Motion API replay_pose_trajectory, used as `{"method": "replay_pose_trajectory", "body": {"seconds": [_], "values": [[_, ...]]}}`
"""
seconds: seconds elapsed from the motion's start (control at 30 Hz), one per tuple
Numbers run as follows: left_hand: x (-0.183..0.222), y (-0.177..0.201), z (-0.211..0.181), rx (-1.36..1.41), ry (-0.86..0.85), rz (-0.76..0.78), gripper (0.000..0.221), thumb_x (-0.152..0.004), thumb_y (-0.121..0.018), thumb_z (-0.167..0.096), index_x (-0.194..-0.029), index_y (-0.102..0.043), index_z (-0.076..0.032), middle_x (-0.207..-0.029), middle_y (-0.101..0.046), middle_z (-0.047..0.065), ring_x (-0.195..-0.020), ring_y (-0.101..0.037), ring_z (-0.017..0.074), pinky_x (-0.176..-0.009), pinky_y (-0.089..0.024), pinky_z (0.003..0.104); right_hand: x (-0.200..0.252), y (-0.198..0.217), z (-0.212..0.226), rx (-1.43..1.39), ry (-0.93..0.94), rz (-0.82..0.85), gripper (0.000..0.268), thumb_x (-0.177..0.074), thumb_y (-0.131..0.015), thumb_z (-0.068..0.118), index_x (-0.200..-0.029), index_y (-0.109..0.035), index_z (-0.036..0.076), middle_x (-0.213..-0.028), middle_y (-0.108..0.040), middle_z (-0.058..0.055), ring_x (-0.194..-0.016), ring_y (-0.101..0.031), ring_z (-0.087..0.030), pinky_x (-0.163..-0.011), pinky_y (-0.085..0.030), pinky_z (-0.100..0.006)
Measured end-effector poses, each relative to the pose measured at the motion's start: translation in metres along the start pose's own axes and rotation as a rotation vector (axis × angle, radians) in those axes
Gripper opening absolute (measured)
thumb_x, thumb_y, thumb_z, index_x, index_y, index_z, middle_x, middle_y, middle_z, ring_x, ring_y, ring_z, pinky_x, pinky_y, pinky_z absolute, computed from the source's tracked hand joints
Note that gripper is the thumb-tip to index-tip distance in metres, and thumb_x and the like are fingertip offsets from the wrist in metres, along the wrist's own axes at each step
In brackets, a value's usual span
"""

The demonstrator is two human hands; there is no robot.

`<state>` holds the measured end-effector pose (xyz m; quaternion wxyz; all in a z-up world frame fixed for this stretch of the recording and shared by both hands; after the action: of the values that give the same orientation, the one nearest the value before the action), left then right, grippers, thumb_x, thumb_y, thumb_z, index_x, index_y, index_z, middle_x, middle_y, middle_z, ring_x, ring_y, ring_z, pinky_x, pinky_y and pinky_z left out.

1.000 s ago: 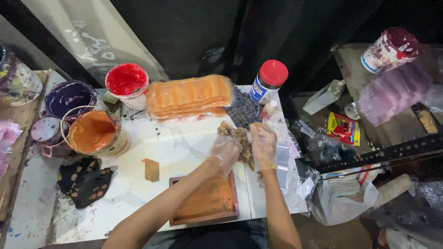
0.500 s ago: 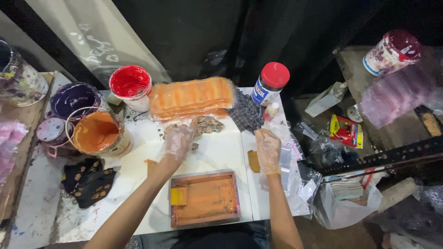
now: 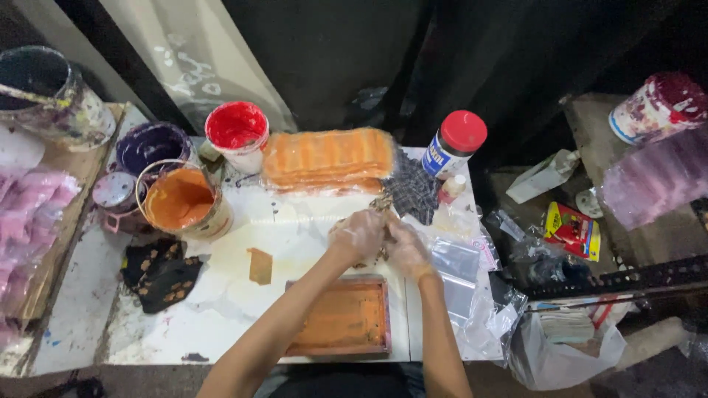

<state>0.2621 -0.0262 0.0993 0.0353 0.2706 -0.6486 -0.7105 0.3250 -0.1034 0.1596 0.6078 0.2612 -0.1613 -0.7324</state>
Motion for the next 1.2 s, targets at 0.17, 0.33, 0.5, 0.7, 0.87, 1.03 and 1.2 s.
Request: {"method": "replay_pose_trajectory", "body": {"seconds": [0.17,0.33,0.5,0.7,0.87,1.03,1.2], "values": [[-0.018,0.074,-0.009,0.225,0.035,0.407,0.031,-0.100,-0.040,-0.050,-0.093,-0.058,-0.025,-0.087,-0.068,-0.008,-0.092,-0.073,0.0211,-0.073,-0.059,0.034,-0.024,-0.020,-0.061,0.358,-0.147,0.000,0.054,-0.073,-0.081,0.010,-0.125,-0.068,0.018,-0.132,-0.068,-0.006,-0.124,-0.063,-0.031,-0.109,-0.050,-0.042],[0.038,0.113,0.032,-0.066,-0.272,0.378,0.033,-0.101,-0.034,-0.012,-0.125,-0.052,-0.027,-0.119,-0.047,0.009,-0.054,-0.054,0.0079,-0.048,-0.044,0.018,-0.032,-0.036,-0.032,-0.335,-0.482,-0.188,0.035,-0.078,-0.073,0.014,-0.112,-0.066,0.011,-0.112,-0.068,-0.006,-0.103,-0.069,-0.025,-0.092,-0.056,-0.035],[0.096,0.131,0.086,0.066,-0.037,0.312,0.024,-0.097,-0.046,-0.017,-0.081,-0.063,-0.015,-0.057,-0.049,0.000,-0.060,-0.060,0.0049,-0.070,-0.050,0.012,-0.065,-0.096,0.034,0.520,-0.047,0.133,0.048,-0.074,-0.078,0.026,-0.121,-0.066,0.032,-0.125,-0.061,0.006,-0.114,-0.067,-0.027,-0.101,-0.055,-0.039],[0.150,0.109,0.158,0.529,0.776,0.257,0.019,-0.080,-0.065,-0.041,-0.094,-0.078,-0.037,-0.086,-0.077,-0.009,-0.093,-0.074,0.0149,-0.088,-0.060,0.034,-0.066,-0.159,0.107,0.356,0.028,0.420,0.067,-0.075,-0.082,0.038,-0.138,-0.059,0.036,-0.154,-0.045,-0.005,-0.132,-0.053,-0.044,-0.109,-0.048,-0.051],[0.153,0.169,0.150,0.757,1.058,0.221,0.033,-0.080,-0.074,-0.042,-0.105,-0.083,-0.023,-0.100,-0.081,0.001,-0.104,-0.073,0.0238,-0.094,-0.058,0.037,-0.071,-0.179,0.043,0.516,-0.024,0.351,0.051,-0.083,-0.078,0.025,-0.131,-0.066,0.039,-0.146,-0.050,0.002,-0.124,-0.062,-0.035,-0.102,-0.056,-0.043],[0.173,0.143,0.166,0.778,1.078,0.029,0.031,-0.086,-0.078,-0.046,-0.104,-0.084,-0.022,-0.096,-0.081,0.001,-0.100,-0.074,0.0207,-0.090,-0.059,0.036,-0.060,-0.104,-0.006,0.507,-0.156,0.233,0.040,-0.083,-0.075,0.031,-0.121,-0.069,0.039,-0.141,-0.054,0.006,-0.121,-0.063,-0.032,-0.102,-0.056,-0.042],[0.167,0.214,0.132,0.896,1.025,0.261,0.032,-0.088,-0.073,-0.036,-0.093,-0.084,-0.007,-0.086,-0.080,0.018,-0.093,-0.076,0.0336,-0.086,-0.057,0.047,-0.046,-0.059,-0.039,0.500,-0.283,0.124,0.029,-0.083,-0.073,0.036,-0.112,-0.073,0.040,-0.136,-0.059,0.010,-0.118,-0.065,-0.029,-0.103,-0.056,-0.041]]}}
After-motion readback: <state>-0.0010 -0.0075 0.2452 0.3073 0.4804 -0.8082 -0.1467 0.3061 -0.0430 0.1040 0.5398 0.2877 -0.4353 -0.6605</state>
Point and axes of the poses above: each hand's wrist, its own x-axis away from the middle knuckle, its own y-axis out of the back of the hand, z = x × y, the point moved 9 cm from there along -x, towards the middle knuckle
